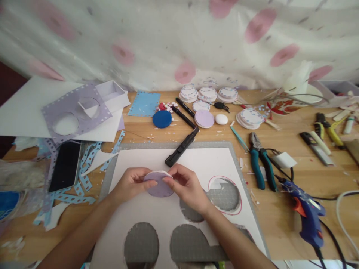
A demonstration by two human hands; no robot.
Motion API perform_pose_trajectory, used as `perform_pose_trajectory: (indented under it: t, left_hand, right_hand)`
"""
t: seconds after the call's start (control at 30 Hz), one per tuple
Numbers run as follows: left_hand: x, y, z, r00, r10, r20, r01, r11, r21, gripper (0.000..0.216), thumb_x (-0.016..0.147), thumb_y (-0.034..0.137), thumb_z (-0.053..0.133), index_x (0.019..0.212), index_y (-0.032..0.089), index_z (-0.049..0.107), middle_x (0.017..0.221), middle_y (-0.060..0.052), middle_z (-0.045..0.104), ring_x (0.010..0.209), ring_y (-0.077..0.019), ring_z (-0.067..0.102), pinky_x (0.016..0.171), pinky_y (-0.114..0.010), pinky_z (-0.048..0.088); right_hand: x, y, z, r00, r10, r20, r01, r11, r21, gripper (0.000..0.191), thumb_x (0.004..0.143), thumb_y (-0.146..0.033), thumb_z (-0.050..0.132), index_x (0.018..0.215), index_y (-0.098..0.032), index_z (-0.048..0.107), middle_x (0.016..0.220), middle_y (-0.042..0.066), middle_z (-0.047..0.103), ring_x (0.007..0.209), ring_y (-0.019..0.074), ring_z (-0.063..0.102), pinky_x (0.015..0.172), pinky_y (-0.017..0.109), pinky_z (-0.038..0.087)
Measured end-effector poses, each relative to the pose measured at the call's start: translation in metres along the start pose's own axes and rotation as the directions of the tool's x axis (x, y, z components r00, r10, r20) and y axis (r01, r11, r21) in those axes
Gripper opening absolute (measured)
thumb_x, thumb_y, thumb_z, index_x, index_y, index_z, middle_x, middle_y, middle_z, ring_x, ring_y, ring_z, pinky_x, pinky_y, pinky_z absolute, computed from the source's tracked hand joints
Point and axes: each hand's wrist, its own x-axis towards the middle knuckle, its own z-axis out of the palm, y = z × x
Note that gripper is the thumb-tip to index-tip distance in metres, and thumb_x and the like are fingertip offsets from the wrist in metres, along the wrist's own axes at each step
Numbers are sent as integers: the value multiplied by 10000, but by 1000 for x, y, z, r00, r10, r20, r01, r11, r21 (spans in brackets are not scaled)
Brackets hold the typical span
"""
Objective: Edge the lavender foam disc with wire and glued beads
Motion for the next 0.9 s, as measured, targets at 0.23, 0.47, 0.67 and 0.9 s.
perform_pose_trajectory:
  t: [0.23,0.47,0.67,0.9]
  left_hand:
    - [0,1,0,1000,18,-9,-18,999,45,311,720,366,726,881,100,701,732,-37,656,647,-129,562,588,-223,414]
    - [-2,5,5,1000,1,-11,-1,1000,-4,321,727,371,726,894,98,697,732,-33,668,649,-134,583,591,-226,428]
    - [5,7,2,970,174,-170,-199,969,-147,395,753,364,730,1087,172,642,1107,-97,686,1004,-222,634,884,-322,486]
    - [6,-5,3,946,297,125,-213,867,-451,790,682,675,653,1284,178,531,1329,-176,541,1268,-342,466,1053,-458,372]
  right_hand:
    - [-2,0,-1,999,-38,18,38,999,-6,213,828,-348,660,752,-178,557,728,-10,499,651,102,450,576,228,362]
    - [-2,0,0,998,-57,17,58,998,-34,214,851,-362,627,765,-187,537,721,-12,499,637,104,457,564,227,380]
    - [-1,-2,-13,943,-332,-5,315,899,-304,64,869,-280,591,872,-220,568,847,40,582,788,172,565,717,327,475]
    - [-6,-5,-6,616,-785,63,628,441,-642,399,817,-52,563,1110,-320,595,936,57,588,875,201,581,702,363,505]
